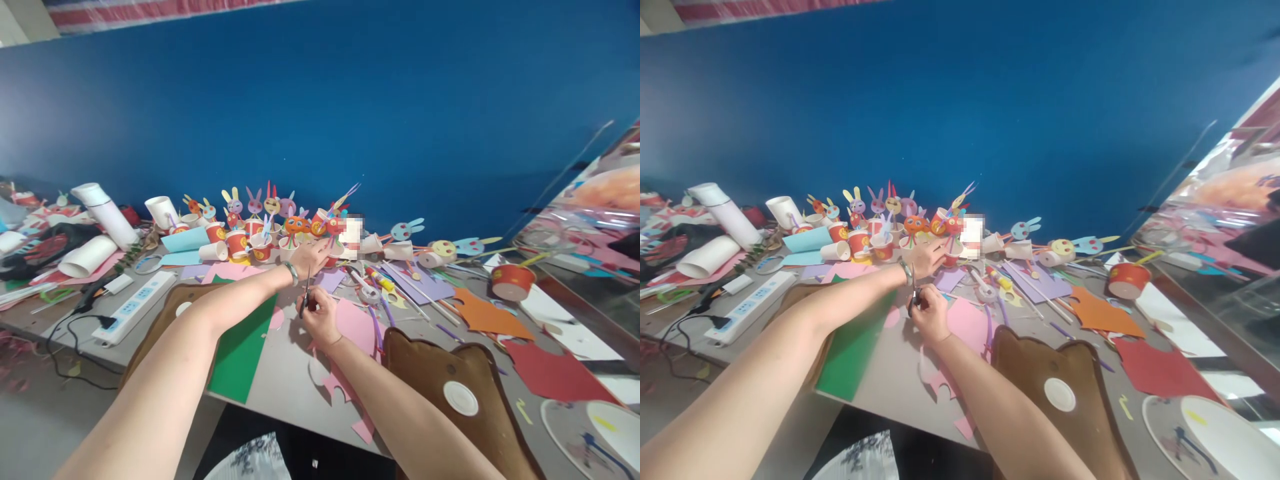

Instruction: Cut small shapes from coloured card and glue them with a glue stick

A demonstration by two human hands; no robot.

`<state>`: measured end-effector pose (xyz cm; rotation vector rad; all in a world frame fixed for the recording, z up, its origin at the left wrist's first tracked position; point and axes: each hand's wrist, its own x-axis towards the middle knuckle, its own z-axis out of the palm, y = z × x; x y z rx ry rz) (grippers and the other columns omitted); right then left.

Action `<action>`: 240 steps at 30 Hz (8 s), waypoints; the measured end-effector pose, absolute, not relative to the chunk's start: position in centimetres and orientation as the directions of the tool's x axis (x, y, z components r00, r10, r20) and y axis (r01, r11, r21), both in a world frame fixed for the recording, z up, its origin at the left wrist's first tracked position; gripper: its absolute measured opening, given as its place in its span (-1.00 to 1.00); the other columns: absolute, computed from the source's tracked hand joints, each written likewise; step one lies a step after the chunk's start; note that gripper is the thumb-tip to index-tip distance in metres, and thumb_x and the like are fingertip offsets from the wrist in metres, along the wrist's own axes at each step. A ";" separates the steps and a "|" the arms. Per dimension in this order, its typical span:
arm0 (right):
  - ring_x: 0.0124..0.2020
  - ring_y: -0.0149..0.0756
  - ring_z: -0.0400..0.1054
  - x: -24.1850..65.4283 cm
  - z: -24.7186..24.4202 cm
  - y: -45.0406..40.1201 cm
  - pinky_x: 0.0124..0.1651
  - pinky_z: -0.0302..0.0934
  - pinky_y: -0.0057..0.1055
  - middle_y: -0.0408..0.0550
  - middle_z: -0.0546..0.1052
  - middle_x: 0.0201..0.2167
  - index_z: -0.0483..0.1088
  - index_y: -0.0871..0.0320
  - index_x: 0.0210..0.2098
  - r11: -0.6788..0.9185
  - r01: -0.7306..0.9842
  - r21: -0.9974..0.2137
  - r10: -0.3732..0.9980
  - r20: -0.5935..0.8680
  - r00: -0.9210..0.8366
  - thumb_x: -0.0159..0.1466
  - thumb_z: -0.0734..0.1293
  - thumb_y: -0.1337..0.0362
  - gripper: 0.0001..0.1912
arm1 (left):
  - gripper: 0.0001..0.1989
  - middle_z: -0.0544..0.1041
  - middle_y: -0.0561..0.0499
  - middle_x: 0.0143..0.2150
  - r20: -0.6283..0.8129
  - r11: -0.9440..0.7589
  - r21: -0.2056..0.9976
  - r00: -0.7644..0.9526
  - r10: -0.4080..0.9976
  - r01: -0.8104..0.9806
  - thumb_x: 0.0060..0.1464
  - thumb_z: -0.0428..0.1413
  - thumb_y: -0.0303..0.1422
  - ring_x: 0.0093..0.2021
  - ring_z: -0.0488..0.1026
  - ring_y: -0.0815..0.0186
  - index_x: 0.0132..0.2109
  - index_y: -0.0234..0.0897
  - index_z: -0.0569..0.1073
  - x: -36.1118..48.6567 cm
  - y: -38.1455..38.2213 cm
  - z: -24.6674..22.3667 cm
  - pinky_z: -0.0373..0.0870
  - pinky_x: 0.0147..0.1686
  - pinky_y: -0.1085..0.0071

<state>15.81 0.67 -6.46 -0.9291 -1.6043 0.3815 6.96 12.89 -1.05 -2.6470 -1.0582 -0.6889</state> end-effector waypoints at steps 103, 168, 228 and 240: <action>-0.67 -0.49 0.09 17.5 -4.4 1.3 -0.59 -0.02 -0.48 -0.24 0.26 -0.70 0.38 0.18 -0.55 0.062 -0.005 -0.998 0.998 0.062 0.025 0.11 0.41 0.07 -0.69 | -0.62 0.39 0.13 -0.57 -0.095 0.169 0.955 0.289 0.953 -0.243 -0.32 0.38 -0.22 -0.61 0.16 0.57 -0.42 -0.37 0.44 1.4 2.3 -2.2 0.02 -0.58 0.51; -0.59 -0.46 0.06 16.9 -4.4 0.4 -0.52 -0.02 -0.47 -0.23 0.28 -0.63 0.43 0.17 -0.45 0.113 0.047 -0.993 0.992 0.110 -0.064 0.09 0.41 0.12 -0.77 | -0.65 0.28 0.16 -0.60 -0.038 0.112 0.955 0.263 0.964 -0.274 -0.20 0.31 -0.16 -0.61 0.13 0.55 -0.45 -0.36 0.42 1.6 1.8 -2.0 -0.02 -0.58 0.48; -0.60 -0.37 0.21 16.7 -3.9 -0.4 -0.50 0.13 -0.38 -0.11 0.36 -0.58 0.37 0.16 -0.52 -0.020 -0.155 -0.988 0.766 0.085 -0.638 0.09 0.33 -0.24 -0.46 | -0.83 0.40 0.05 -0.54 -0.181 0.202 0.762 0.097 0.979 -0.615 -0.07 0.22 -0.41 -0.60 0.25 0.52 -0.42 -0.37 0.35 -1.0 4.8 -0.1 0.07 -0.59 0.54; -0.57 -0.34 0.20 16.7 -4.2 -0.4 -0.37 0.16 -0.29 -0.12 0.37 -0.61 0.37 0.14 -0.51 0.004 -0.187 -0.982 0.746 0.127 -0.653 0.16 0.30 -0.21 -0.49 | -0.87 0.36 0.07 -0.55 -0.167 0.208 0.757 0.124 0.978 -0.619 -0.04 0.17 -0.44 -0.60 0.26 0.50 -0.41 -0.37 0.35 -0.9 4.6 0.1 0.08 -0.59 0.53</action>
